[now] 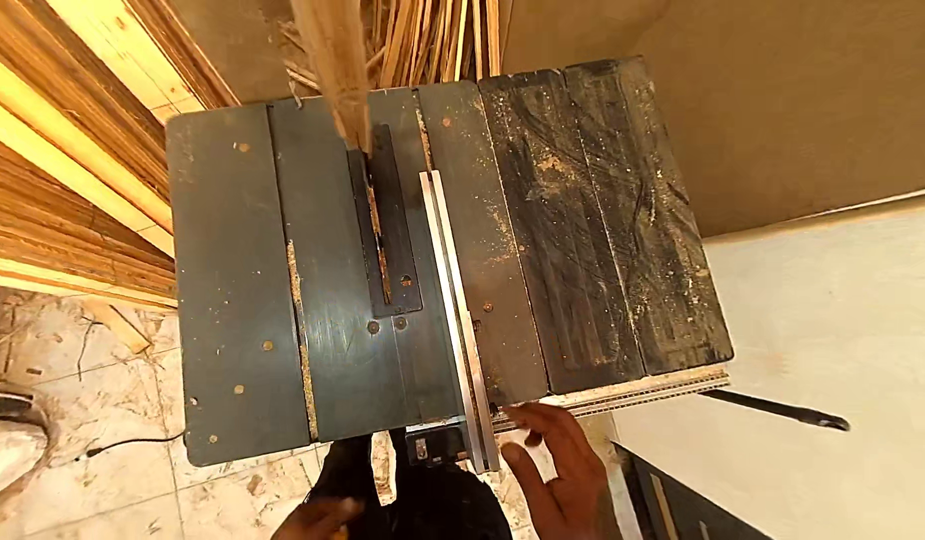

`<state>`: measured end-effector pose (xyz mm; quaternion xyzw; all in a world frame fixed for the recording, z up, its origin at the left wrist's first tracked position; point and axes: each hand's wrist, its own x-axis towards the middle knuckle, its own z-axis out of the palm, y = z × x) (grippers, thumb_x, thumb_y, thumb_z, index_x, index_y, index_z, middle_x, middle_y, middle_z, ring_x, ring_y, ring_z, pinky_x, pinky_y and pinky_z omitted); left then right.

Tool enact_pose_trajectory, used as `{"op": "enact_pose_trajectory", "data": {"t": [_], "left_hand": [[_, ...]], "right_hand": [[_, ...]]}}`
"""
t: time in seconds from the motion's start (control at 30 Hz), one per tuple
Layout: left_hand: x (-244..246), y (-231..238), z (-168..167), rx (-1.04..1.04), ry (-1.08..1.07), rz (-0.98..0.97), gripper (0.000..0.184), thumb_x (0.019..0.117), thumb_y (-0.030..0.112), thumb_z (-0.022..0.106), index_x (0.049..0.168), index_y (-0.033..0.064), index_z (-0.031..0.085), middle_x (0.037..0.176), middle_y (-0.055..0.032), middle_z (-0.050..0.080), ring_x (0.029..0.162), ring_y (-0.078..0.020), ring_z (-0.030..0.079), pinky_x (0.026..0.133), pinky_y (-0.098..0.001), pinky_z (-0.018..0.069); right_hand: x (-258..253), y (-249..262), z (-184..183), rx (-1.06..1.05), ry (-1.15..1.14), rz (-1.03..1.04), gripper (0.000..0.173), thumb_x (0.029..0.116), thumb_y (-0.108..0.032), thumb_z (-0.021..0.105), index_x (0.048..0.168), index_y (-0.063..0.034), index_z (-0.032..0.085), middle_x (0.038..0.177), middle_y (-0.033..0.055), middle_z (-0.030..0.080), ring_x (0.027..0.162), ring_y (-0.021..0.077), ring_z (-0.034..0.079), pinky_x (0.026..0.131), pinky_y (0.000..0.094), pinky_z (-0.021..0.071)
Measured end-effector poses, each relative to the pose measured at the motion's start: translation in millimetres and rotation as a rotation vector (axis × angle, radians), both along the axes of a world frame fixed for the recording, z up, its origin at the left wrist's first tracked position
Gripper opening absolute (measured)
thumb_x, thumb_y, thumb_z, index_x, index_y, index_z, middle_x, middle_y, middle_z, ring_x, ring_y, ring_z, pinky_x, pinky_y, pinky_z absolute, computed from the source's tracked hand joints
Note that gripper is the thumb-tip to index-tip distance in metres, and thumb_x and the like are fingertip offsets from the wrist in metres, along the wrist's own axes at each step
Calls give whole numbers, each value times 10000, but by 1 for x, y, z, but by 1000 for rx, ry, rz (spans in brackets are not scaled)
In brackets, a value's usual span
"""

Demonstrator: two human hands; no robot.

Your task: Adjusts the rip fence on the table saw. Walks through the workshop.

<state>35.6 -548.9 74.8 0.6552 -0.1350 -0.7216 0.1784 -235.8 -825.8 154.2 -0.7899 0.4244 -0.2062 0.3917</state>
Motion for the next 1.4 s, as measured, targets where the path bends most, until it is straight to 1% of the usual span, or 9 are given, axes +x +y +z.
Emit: {"op": "enact_pose_trajectory", "data": {"t": [0.07,0.13,0.27,0.47,0.6,0.7,1.1,1.3,1.4], "left_hand": [[-35,-35,-33,-145,-209,-202,736,891,673,675,1492,269,547,1114,-35,758,982,-214,733,916,-535,598],[-63,-73,-53,-256,-317,-290,1032,793,748,720,1586,174,396,1321,-69,678,1162,-247,672,1036,-542,536],[-102,-94,-90,-536,-338,-78,515,949,470,678,1326,119,675,1422,-97,613,1339,-179,565,1176,-412,438],[-112,-96,-109,-629,-494,-122,704,940,591,631,1408,67,585,1417,-139,608,1307,-207,597,1145,-436,464],[-118,-104,-111,-824,-603,-288,669,985,714,452,1199,141,724,1195,-104,734,1147,-233,696,998,-493,557],[-131,-112,-116,-977,-783,-203,497,1004,582,549,1112,141,753,1087,-92,764,1054,-236,733,897,-484,600],[-159,-105,-113,-706,-829,-121,671,1000,680,420,1024,108,769,990,-114,772,949,-278,758,817,-520,614],[-191,-93,-60,-387,-390,232,632,1044,645,311,974,188,742,801,45,723,741,-111,704,720,-413,608],[-179,-89,-50,-283,-270,245,625,1019,688,357,1132,200,731,943,56,780,876,-109,745,844,-435,623]], "right_hand": [[17,0,-10,8,62,-71,532,982,-496,633,1344,-106,629,1331,113,614,1173,224,630,892,412,605],[37,1,-18,38,112,-118,709,944,-571,645,1459,-98,532,1496,119,511,1343,253,536,1019,464,558],[60,3,-35,57,187,-115,816,927,-632,613,1563,-158,422,1625,57,389,1472,233,400,1150,490,441],[62,8,-64,-33,295,-117,809,965,-605,544,1600,-143,350,1591,115,424,1427,298,441,1147,532,404],[63,10,-62,-98,345,-93,767,1005,-578,495,1606,-132,328,1608,105,410,1430,286,448,1156,526,398],[65,10,-64,-155,392,-88,764,1018,-585,453,1626,-152,289,1625,90,392,1470,286,400,1194,538,341],[70,9,-67,-275,453,-82,696,1040,-475,431,1616,-106,304,1643,107,364,1496,321,362,1192,572,323],[70,8,-72,-255,427,-101,709,1038,-499,431,1610,-95,317,1640,113,367,1509,310,345,1208,565,312],[67,9,-67,-299,400,-102,786,1009,-589,467,1604,-92,343,1644,120,364,1515,313,341,1211,553,327]]}}
